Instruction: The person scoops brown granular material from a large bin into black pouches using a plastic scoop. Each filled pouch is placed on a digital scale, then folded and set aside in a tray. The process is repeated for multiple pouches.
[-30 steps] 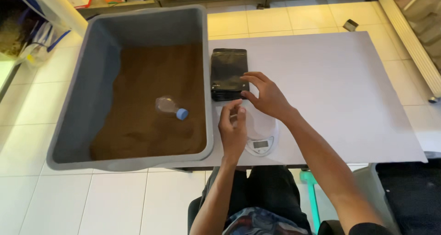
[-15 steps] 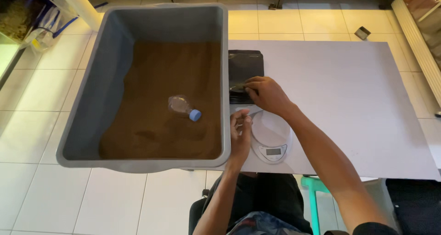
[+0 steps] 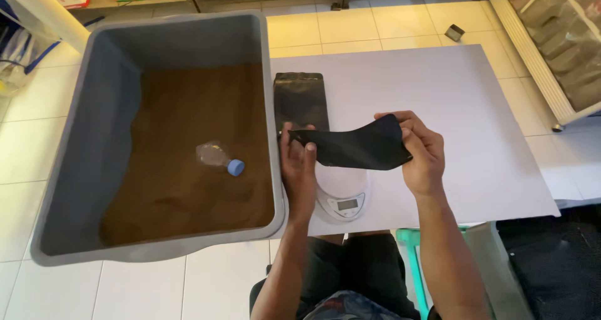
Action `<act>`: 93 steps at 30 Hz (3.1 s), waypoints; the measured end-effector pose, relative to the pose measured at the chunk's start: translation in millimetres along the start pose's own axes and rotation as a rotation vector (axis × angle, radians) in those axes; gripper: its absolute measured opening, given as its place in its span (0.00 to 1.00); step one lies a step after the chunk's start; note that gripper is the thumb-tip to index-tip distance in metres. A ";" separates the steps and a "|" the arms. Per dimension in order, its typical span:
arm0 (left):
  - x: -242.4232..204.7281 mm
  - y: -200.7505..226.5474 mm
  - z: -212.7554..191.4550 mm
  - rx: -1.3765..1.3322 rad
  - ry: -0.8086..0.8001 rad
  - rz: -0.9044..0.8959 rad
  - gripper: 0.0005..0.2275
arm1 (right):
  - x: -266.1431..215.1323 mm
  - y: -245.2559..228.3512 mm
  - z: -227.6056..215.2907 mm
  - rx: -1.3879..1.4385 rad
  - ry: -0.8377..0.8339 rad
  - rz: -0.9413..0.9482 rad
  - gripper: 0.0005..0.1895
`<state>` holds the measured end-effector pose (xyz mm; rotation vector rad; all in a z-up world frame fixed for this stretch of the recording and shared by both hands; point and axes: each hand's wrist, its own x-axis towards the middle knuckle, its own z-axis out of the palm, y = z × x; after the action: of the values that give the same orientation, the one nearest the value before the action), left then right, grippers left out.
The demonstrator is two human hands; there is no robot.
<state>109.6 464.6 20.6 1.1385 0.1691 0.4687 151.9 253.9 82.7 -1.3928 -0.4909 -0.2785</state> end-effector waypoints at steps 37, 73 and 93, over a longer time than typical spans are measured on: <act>-35.5 13.3 88.7 0.429 -0.331 0.558 0.21 | -30.1 -21.9 -12.9 -0.920 -0.021 -0.398 0.09; -41.3 24.5 73.5 0.589 -0.288 0.464 0.32 | -32.6 -35.4 -8.0 -0.936 0.154 -0.623 0.09; -50.5 23.1 112.4 1.031 -0.386 1.238 0.21 | -84.7 47.0 -94.5 0.239 -0.151 0.179 0.39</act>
<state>99.1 356.5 83.2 2.2802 -0.7811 1.3097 115.8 160.8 -8.7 -1.2188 -0.5025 0.0312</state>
